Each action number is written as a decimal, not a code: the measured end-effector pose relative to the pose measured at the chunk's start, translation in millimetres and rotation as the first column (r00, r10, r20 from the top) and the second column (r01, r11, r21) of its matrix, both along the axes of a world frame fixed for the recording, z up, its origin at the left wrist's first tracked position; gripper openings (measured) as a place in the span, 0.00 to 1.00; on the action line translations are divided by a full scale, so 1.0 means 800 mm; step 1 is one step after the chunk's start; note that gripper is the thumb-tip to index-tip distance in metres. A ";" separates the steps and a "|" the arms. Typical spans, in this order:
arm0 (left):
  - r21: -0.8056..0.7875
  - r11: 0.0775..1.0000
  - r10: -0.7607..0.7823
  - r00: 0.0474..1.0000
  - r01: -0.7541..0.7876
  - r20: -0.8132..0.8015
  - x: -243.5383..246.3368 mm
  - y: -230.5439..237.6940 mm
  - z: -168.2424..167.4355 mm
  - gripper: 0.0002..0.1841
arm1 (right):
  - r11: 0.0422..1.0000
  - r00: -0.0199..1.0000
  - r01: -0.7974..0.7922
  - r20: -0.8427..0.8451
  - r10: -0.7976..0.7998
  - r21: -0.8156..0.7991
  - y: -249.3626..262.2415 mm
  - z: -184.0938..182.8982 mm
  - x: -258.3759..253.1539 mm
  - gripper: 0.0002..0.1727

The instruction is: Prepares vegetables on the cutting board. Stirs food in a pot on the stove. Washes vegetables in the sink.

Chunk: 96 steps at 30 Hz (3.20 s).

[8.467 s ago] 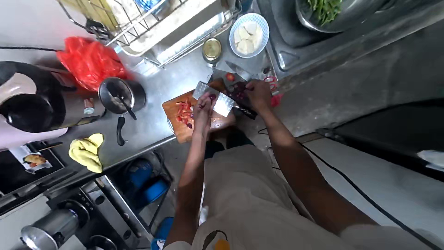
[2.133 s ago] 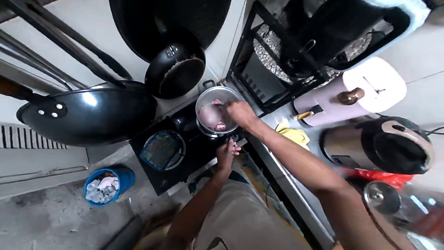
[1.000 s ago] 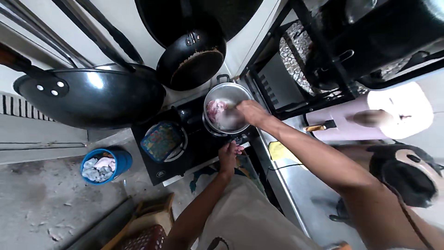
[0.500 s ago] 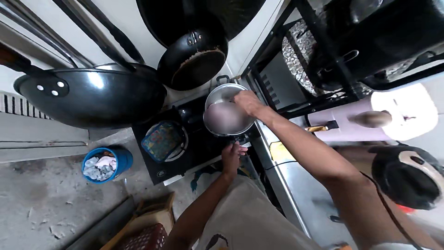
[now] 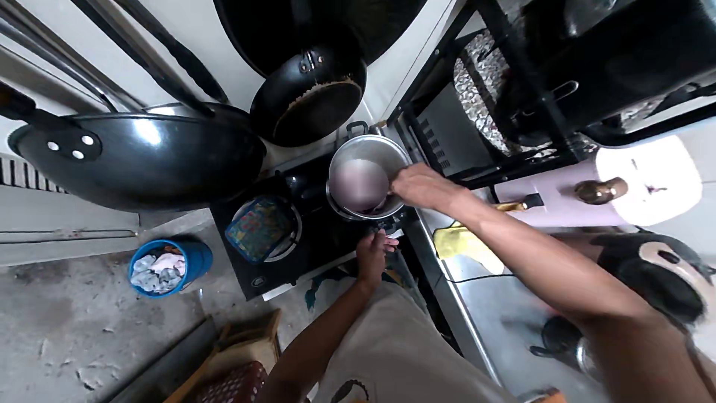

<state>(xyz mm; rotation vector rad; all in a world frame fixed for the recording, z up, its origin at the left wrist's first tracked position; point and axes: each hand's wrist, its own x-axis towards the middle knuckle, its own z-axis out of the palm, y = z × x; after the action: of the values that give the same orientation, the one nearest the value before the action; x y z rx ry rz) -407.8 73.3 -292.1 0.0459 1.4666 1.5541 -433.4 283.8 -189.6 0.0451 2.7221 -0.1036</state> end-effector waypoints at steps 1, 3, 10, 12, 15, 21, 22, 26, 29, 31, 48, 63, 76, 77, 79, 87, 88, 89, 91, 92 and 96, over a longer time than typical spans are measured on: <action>-0.002 1.000 0.000 1.000 0.000 -0.004 0.000 0.000 0.001 0.21 | 1.000 1.000 0.016 0.022 -0.015 -0.017 -0.009 -0.009 -0.003 0.02; -0.007 1.000 0.001 1.000 -0.001 -0.009 0.000 0.001 0.003 0.21 | 0.997 0.998 0.054 0.032 -0.052 -0.054 -0.021 -0.027 -0.015 0.01; -0.039 0.999 0.021 1.000 -0.022 -0.009 -0.001 0.000 0.007 0.20 | 0.948 0.948 0.318 -0.014 -0.317 0.025 -0.024 -0.022 -0.051 0.03; -0.036 0.999 0.027 1.000 -0.027 -0.006 -0.002 0.000 0.007 0.20 | 0.909 0.911 0.411 -0.025 -0.411 0.066 -0.014 -0.006 -0.054 0.03; -0.028 0.999 0.027 1.000 -0.027 0.005 -0.004 -0.001 0.004 0.20 | 0.857 0.865 0.502 -0.053 -0.499 0.115 -0.001 0.006 -0.052 0.07; -0.019 1.000 0.017 1.000 -0.018 -0.020 0.000 -0.001 -0.001 0.20 | 0.849 0.850 0.525 -0.089 -0.519 0.060 0.004 -0.036 -0.068 0.06; -0.015 1.000 0.016 0.999 -0.016 -0.033 -0.001 -0.001 -0.001 0.20 | 0.869 0.868 0.493 -0.089 -0.489 0.033 0.005 -0.045 -0.073 0.05; -0.024 1.000 0.018 0.999 -0.019 -0.044 -0.001 -0.003 0.001 0.20 | 0.957 0.957 0.289 -0.038 -0.289 0.005 0.015 -0.058 -0.082 0.05; -0.027 0.999 0.018 0.999 -0.019 -0.039 -0.002 -0.001 0.000 0.19 | 0.985 0.985 0.174 0.007 -0.174 0.008 0.026 -0.038 -0.071 0.04; -0.014 0.999 0.029 0.999 -0.029 -0.039 -0.001 -0.002 -0.001 0.19 | 0.992 0.992 0.124 -0.020 -0.124 0.016 0.028 -0.029 -0.056 0.03; -0.030 0.999 0.031 0.999 -0.032 -0.037 -0.003 -0.002 0.002 0.19 | 0.987 0.987 0.163 0.000 -0.163 0.002 -0.030 -0.043 -0.025 0.04; -0.027 0.999 0.019 0.998 -0.021 -0.058 -0.005 -0.004 -0.002 0.20 | 0.769 0.781 0.622 -0.051 -0.622 0.150 -0.023 0.003 -0.053 0.07; -0.025 0.999 0.028 0.999 -0.029 -0.044 -0.006 -0.003 -0.003 0.20 | 0.932 0.933 0.359 0.046 -0.357 -0.049 0.025 -0.040 -0.043 0.08; -0.019 0.999 0.029 0.999 -0.030 -0.043 -0.006 -0.003 -0.004 0.20 | 0.949 0.949 0.314 0.016 -0.314 -0.039 0.021 -0.030 -0.036 0.06; -0.014 1.000 0.027 0.999 -0.028 -0.043 -0.006 -0.004 -0.005 0.19 | 0.976 0.975 0.216 -0.045 -0.216 -0.010 0.016 -0.013 -0.021 0.03; -0.038 0.999 0.029 0.999 -0.031 -0.045 -0.005 -0.002 -0.003 0.19 | 0.988 0.987 0.150 -0.053 -0.149 0.028 -0.007 -0.009 0.003 0.04; -0.046 0.998 0.028 0.999 -0.030 -0.044 -0.006 -0.001 -0.002 0.19 | 0.987 0.987 0.160 -0.023 -0.160 0.018 -0.013 -0.016 -0.002 0.03; -0.052 0.998 0.030 0.999 -0.032 -0.043 -0.006 -0.001 -0.001 0.19 | 0.985 0.985 0.171 0.008 -0.171 0.014 -0.020 -0.024 -0.008 0.02; -0.071 0.997 0.019 0.999 -0.022 -0.049 -0.007 -0.001 0.001 0.19 | 0.983 0.983 0.185 0.012 -0.185 0.017 -0.031 -0.037 -0.019 0.04; -0.080 0.997 0.010 0.998 -0.014 -0.057 -0.007 -0.002 0.003 0.19 | 0.979 0.979 0.202 0.005 -0.202 0.018 -0.032 -0.039 -0.024 0.04; -0.084 0.996 0.025 0.998 -0.030 -0.064 -0.006 -0.003 0.004 0.19 | 0.945 0.949 0.315 -0.005 -0.316 0.083 -0.026 -0.039 -0.039 0.04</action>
<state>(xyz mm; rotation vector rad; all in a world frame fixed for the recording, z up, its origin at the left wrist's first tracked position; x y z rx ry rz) -412.7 70.5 -289.0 0.0250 1.5878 1.5224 -464.3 263.3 -220.4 0.5061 2.6872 -0.0812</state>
